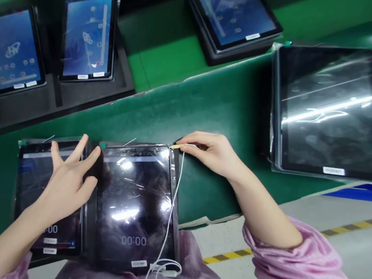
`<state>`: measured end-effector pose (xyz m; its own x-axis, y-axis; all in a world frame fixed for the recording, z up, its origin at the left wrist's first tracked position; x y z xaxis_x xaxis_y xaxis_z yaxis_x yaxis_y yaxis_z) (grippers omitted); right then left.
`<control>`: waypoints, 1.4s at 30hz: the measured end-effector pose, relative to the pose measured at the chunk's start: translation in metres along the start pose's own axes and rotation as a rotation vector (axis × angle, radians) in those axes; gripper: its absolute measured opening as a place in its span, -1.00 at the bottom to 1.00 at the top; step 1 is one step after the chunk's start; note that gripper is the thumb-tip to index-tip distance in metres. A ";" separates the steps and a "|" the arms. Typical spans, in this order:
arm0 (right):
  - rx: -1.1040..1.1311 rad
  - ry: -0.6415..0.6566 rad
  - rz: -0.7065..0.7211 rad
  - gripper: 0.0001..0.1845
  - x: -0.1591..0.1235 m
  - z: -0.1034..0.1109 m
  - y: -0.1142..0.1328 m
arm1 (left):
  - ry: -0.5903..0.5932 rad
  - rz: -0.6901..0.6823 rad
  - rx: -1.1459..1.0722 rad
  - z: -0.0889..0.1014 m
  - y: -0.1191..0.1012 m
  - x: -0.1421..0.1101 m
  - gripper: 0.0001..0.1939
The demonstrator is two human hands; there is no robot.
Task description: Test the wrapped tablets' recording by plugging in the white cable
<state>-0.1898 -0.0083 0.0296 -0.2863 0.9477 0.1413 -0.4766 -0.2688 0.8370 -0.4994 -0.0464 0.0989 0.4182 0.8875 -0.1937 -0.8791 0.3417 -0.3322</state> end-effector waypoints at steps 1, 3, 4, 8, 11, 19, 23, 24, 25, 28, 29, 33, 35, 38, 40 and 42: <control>-0.038 0.007 0.022 -0.76 -0.001 -0.001 0.002 | -0.001 -0.006 -0.005 0.000 -0.001 0.000 -0.39; -0.131 0.026 0.061 -0.77 -0.003 -0.002 0.007 | -0.009 -0.019 -0.023 -0.001 -0.002 0.001 -0.39; -0.182 0.034 0.083 -0.77 -0.004 -0.002 0.010 | -0.016 -0.025 -0.032 -0.001 -0.003 0.002 -0.39; -0.372 0.008 0.142 -0.75 -0.007 -0.006 0.019 | -0.053 -0.050 -0.050 -0.001 -0.005 0.007 -0.44; -0.462 -0.064 0.097 -0.75 -0.008 -0.012 0.020 | -0.038 -0.039 -0.047 -0.002 -0.002 0.009 -0.46; -0.480 -0.045 0.305 -0.62 -0.079 -0.016 0.103 | -0.161 -0.022 -0.022 0.004 -0.022 -0.049 -0.48; -0.283 0.307 0.361 -0.63 -0.142 -0.041 0.139 | -0.342 -0.035 0.002 0.002 -0.028 -0.112 -0.57; -0.277 0.353 0.358 -0.63 -0.154 -0.049 0.142 | -0.399 0.008 0.007 0.000 -0.024 -0.127 -0.59; -0.286 0.384 0.356 -0.64 -0.163 -0.056 0.143 | -0.457 0.074 0.006 -0.003 -0.018 -0.143 -0.60; -0.332 0.367 0.372 -0.74 -0.181 -0.071 0.143 | -0.638 0.257 -0.001 -0.017 0.000 -0.183 -0.62; -0.337 0.330 0.385 -0.78 -0.184 -0.073 0.143 | -0.693 0.276 -0.001 -0.023 0.003 -0.194 -0.63; -0.303 0.191 0.408 -0.85 -0.191 -0.070 0.143 | -0.794 0.175 0.041 -0.054 -0.008 -0.214 -0.61; -0.269 0.165 0.390 -0.85 -0.196 -0.067 0.142 | -0.790 0.064 0.072 -0.072 -0.020 -0.213 -0.59; -0.202 0.151 0.364 -0.84 -0.204 -0.069 0.142 | -0.758 -0.041 0.138 -0.098 -0.031 -0.206 -0.44; -0.145 0.152 0.364 -0.82 -0.210 -0.076 0.143 | -0.754 -0.044 0.209 -0.113 -0.029 -0.202 -0.25; -0.073 0.171 0.376 -0.78 -0.215 -0.085 0.146 | -0.728 -0.007 0.269 -0.127 -0.021 -0.199 -0.21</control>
<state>-0.2680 -0.2658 0.0767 -0.5827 0.7405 0.3348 -0.3686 -0.6080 0.7032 -0.5351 -0.2695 0.0268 0.2505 0.8328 0.4937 -0.9410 0.3292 -0.0778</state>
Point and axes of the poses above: each hand's wrist, its own x-axis towards the middle knuckle, its own z-axis out of the back of the hand, y = z × x, the point moved 5 cm from there along x, towards the middle knuckle, and after that the axes turned 5 degrees about -x, right-handed, at the moved point
